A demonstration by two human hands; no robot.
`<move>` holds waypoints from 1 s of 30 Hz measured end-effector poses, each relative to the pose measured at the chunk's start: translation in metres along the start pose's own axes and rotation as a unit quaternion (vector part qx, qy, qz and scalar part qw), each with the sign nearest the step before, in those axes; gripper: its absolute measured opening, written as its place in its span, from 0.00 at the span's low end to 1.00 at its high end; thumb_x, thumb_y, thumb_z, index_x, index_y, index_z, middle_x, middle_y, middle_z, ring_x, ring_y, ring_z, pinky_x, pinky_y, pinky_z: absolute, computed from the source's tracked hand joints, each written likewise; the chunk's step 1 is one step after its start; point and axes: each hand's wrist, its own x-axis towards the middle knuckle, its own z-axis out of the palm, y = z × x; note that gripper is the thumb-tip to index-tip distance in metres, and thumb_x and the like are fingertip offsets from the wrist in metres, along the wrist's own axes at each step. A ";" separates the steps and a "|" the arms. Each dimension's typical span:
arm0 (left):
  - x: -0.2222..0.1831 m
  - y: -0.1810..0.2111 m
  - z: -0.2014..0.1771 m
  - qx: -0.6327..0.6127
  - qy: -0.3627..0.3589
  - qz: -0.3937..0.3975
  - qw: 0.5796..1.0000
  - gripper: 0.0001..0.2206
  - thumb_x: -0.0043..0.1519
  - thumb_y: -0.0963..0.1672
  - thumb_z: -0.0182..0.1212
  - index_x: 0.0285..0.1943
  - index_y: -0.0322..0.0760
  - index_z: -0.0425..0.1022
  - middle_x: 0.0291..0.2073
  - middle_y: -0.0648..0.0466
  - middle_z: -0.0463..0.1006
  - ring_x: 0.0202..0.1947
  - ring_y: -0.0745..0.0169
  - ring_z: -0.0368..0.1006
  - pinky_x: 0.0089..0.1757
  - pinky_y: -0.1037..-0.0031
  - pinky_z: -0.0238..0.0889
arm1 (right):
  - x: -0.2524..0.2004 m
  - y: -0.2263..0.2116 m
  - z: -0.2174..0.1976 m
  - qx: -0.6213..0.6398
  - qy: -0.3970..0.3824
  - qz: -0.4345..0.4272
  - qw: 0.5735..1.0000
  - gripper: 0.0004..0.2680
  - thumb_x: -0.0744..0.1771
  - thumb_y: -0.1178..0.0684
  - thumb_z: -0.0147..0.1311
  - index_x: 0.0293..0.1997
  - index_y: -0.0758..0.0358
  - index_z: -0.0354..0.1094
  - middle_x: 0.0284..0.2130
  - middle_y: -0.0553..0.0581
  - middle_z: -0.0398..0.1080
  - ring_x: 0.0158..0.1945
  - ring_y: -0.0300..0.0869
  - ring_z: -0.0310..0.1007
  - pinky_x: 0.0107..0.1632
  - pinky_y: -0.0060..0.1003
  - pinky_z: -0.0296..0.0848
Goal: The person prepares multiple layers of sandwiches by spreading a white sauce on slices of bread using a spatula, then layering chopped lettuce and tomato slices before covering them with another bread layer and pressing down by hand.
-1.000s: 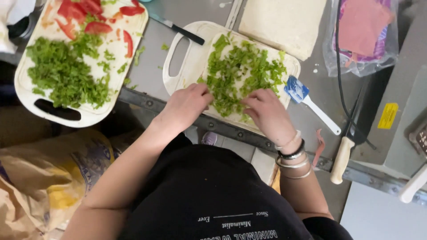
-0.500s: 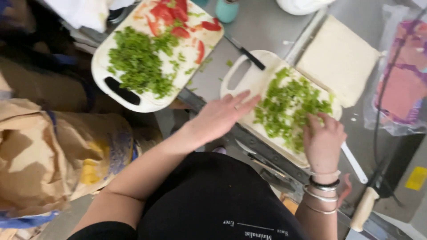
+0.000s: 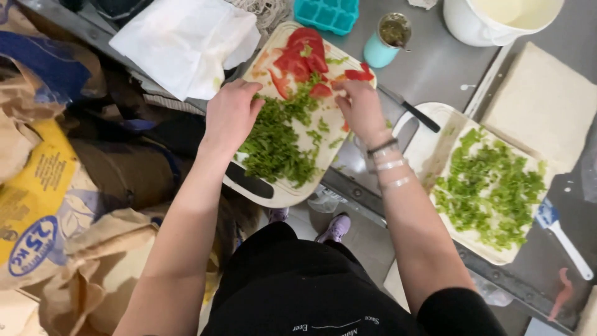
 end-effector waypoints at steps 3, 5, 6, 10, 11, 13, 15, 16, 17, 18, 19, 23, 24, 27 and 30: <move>0.010 -0.016 0.011 -0.002 -0.017 -0.010 1.000 0.13 0.73 0.47 0.73 0.65 0.42 0.88 0.51 0.48 0.87 0.52 0.38 0.87 0.43 0.50 0.84 | 0.030 0.013 0.036 0.022 -0.036 0.049 0.998 0.16 0.67 0.57 0.73 0.62 0.49 0.80 0.49 0.52 0.85 0.48 0.51 0.84 0.53 0.50 0.84; 0.013 -0.015 0.001 -0.024 -0.028 -0.009 0.999 0.13 0.76 0.46 0.71 0.66 0.40 0.88 0.51 0.48 0.87 0.52 0.40 0.88 0.45 0.52 0.84 | 0.037 0.008 0.039 0.023 -0.052 0.051 0.997 0.17 0.67 0.57 0.74 0.63 0.53 0.77 0.48 0.57 0.85 0.48 0.56 0.84 0.54 0.55 0.83; 0.012 -0.012 -0.002 -0.047 -0.039 -0.009 0.998 0.12 0.78 0.46 0.69 0.67 0.39 0.88 0.52 0.48 0.87 0.52 0.42 0.88 0.46 0.55 0.83 | 0.035 0.006 0.039 0.024 -0.068 0.053 0.996 0.19 0.66 0.58 0.75 0.63 0.57 0.74 0.48 0.61 0.84 0.49 0.62 0.83 0.55 0.61 0.81; 0.038 -0.004 0.000 -0.056 -0.040 0.001 0.998 0.09 0.74 0.43 0.75 0.59 0.33 0.90 0.46 0.47 0.88 0.45 0.43 0.85 0.37 0.53 0.80 | 0.037 -0.004 0.022 0.059 -0.097 0.050 0.992 0.15 0.71 0.60 0.69 0.62 0.62 0.68 0.43 0.58 0.76 0.44 0.55 0.79 0.44 0.53 0.75; 0.048 -0.003 0.006 -0.057 -0.048 0.001 0.997 0.05 0.74 0.42 0.74 0.55 0.34 0.89 0.43 0.48 0.86 0.42 0.45 0.84 0.35 0.54 0.80 | 0.036 -0.006 0.021 0.047 -0.090 0.033 0.994 0.10 0.72 0.59 0.70 0.56 0.60 0.73 0.42 0.59 0.77 0.46 0.55 0.77 0.46 0.53 0.75; 0.066 -0.007 0.029 -0.058 -0.058 -0.002 0.997 0.03 0.75 0.41 0.72 0.50 0.35 0.89 0.39 0.49 0.84 0.39 0.47 0.83 0.34 0.55 0.80 | 0.029 -0.015 0.020 0.036 -0.086 0.018 0.995 0.05 0.73 0.57 0.72 0.51 0.59 0.78 0.41 0.59 0.78 0.47 0.55 0.75 0.49 0.54 0.74; 0.097 -0.013 0.064 -0.050 -0.048 0.068 0.995 0.04 0.74 0.39 0.69 0.53 0.31 0.87 0.70 0.34 0.82 0.65 0.34 0.80 0.38 0.46 0.83 | 0.028 -0.023 0.013 0.032 -0.039 0.001 0.999 0.06 0.68 0.58 0.75 0.47 0.58 0.81 0.44 0.57 0.76 0.52 0.55 0.73 0.55 0.53 0.73; 0.105 -0.004 0.058 -0.050 -0.047 0.072 0.995 0.04 0.74 0.39 0.69 0.53 0.31 0.87 0.70 0.34 0.82 0.65 0.34 0.80 0.38 0.46 0.83 | 0.026 -0.031 0.005 0.029 -0.036 0.003 0.999 0.06 0.68 0.58 0.75 0.47 0.58 0.81 0.44 0.57 0.76 0.52 0.55 0.73 0.55 0.53 0.73; 0.113 0.006 0.051 -0.028 -0.072 0.099 0.992 0.09 0.72 0.37 0.67 0.59 0.31 0.87 0.65 0.38 0.83 0.63 0.36 0.80 0.47 0.48 0.79 | 0.024 -0.038 -0.004 0.059 -0.023 -0.007 0.998 0.05 0.68 0.60 0.70 0.45 0.59 0.78 0.42 0.57 0.77 0.48 0.54 0.74 0.53 0.52 0.73; 0.122 0.017 0.045 -0.005 -0.098 0.126 0.987 0.15 0.71 0.35 0.65 0.66 0.30 0.87 0.60 0.42 0.84 0.60 0.37 0.79 0.55 0.50 0.76 | 0.022 -0.044 -0.012 0.088 -0.009 -0.015 0.996 0.04 0.68 0.61 0.65 0.43 0.59 0.76 0.39 0.56 0.78 0.44 0.53 0.75 0.51 0.51 0.73; 0.131 -0.001 0.066 -0.005 -0.098 0.132 0.986 0.15 0.71 0.35 0.65 0.66 0.30 0.87 0.60 0.42 0.84 0.60 0.37 0.79 0.55 0.50 0.76 | 0.014 -0.043 -0.029 0.086 -0.005 -0.013 0.996 0.04 0.68 0.61 0.65 0.43 0.59 0.76 0.39 0.56 0.78 0.44 0.53 0.75 0.51 0.51 0.73; 0.156 -0.035 0.116 -0.001 -0.076 0.237 0.969 0.30 0.58 0.41 0.72 0.74 0.44 0.82 0.65 0.35 0.82 0.63 0.25 0.78 0.56 0.43 0.73 | -0.041 -0.021 -0.122 0.136 0.045 0.123 0.982 0.05 0.71 0.56 0.71 0.47 0.52 0.78 0.39 0.44 0.79 0.37 0.34 0.70 0.44 0.33 0.69; 0.157 -0.035 0.120 -0.006 -0.084 0.252 0.964 0.29 0.59 0.41 0.73 0.74 0.46 0.83 0.66 0.36 0.84 0.64 0.26 0.78 0.58 0.44 0.72 | -0.066 -0.015 -0.151 0.153 0.051 0.161 0.974 0.06 0.71 0.58 0.71 0.48 0.52 0.78 0.38 0.43 0.77 0.36 0.30 0.66 0.41 0.29 0.67; 0.153 -0.022 0.101 0.062 -0.042 0.282 0.956 0.26 0.57 0.40 0.73 0.69 0.36 0.84 0.57 0.38 0.86 0.59 0.29 0.80 0.52 0.46 0.77 | -0.128 0.017 -0.252 0.086 0.083 0.191 0.974 0.05 0.74 0.65 0.68 0.51 0.60 0.79 0.45 0.52 0.81 0.45 0.36 0.77 0.51 0.30 0.78; 0.146 -0.003 0.074 0.149 -0.087 0.257 0.951 0.18 0.70 0.42 0.75 0.69 0.36 0.87 0.57 0.42 0.82 0.56 0.33 0.79 0.49 0.48 0.78 | -0.180 0.056 -0.319 0.056 0.095 0.339 0.934 0.06 0.76 0.59 0.73 0.47 0.56 0.79 0.35 0.46 0.77 0.33 0.28 0.68 0.37 0.26 0.67</move>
